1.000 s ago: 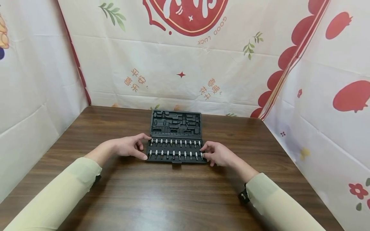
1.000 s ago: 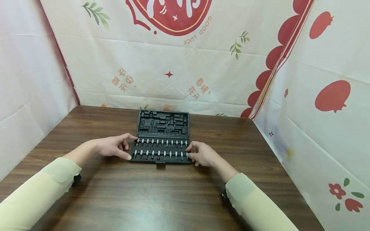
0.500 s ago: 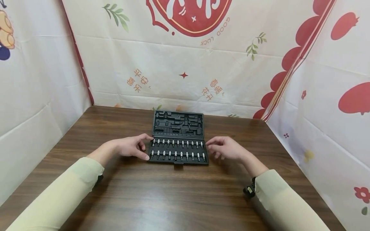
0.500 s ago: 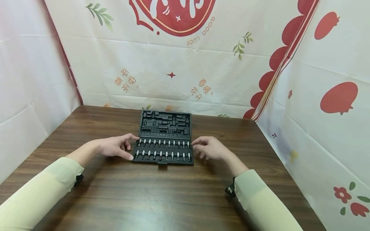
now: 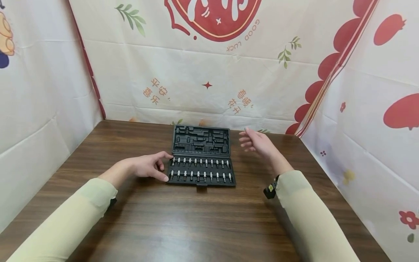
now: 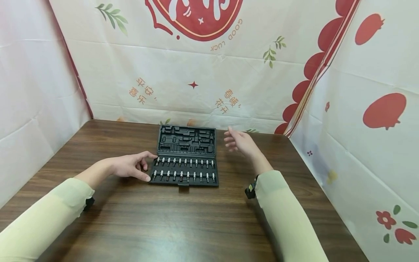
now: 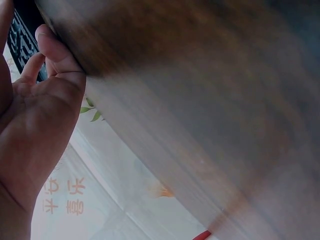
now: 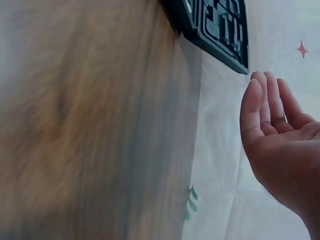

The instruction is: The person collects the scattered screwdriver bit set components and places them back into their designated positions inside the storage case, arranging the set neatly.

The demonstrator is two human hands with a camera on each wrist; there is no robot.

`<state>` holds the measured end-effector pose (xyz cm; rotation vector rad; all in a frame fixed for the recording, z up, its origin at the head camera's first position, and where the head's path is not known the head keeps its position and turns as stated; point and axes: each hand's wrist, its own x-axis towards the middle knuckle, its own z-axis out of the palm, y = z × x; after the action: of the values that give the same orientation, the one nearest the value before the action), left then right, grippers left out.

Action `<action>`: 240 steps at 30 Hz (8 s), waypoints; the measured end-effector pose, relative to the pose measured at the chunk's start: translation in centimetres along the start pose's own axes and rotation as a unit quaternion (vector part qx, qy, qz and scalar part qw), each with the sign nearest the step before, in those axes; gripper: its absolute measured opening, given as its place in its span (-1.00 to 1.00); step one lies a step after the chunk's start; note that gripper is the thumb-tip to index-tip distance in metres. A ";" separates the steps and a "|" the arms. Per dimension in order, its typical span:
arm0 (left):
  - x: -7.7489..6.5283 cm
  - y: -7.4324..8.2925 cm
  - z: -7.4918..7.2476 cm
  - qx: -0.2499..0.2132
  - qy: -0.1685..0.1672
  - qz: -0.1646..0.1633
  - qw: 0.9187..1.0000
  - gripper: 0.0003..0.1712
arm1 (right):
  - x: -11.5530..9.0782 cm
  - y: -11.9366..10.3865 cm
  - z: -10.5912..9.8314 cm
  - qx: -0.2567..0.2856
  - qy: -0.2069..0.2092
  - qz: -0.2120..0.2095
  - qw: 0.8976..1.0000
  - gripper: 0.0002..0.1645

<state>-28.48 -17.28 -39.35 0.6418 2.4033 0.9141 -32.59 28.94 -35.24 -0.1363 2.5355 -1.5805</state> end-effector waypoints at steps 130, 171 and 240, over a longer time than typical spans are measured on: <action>-2.5 -0.2 -2.0 0.000 0.077 0.074 0.994 -0.27 | -2.8 -1.0 4.3 0.062 -0.015 -0.080 0.995 -0.60; -0.5 3.6 -0.3 0.019 0.134 0.157 0.978 -0.57 | -4.9 0.5 3.9 -0.033 -0.142 -0.118 0.982 -0.56; -0.1 3.3 2.4 0.108 0.069 0.150 0.980 -0.48 | -7.2 1.1 6.0 -0.251 -0.165 -0.155 0.941 -0.46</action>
<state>-26.19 -14.00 -38.56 1.0788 2.5984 0.8448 -24.50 25.29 -38.26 -0.8170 2.6597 -0.8419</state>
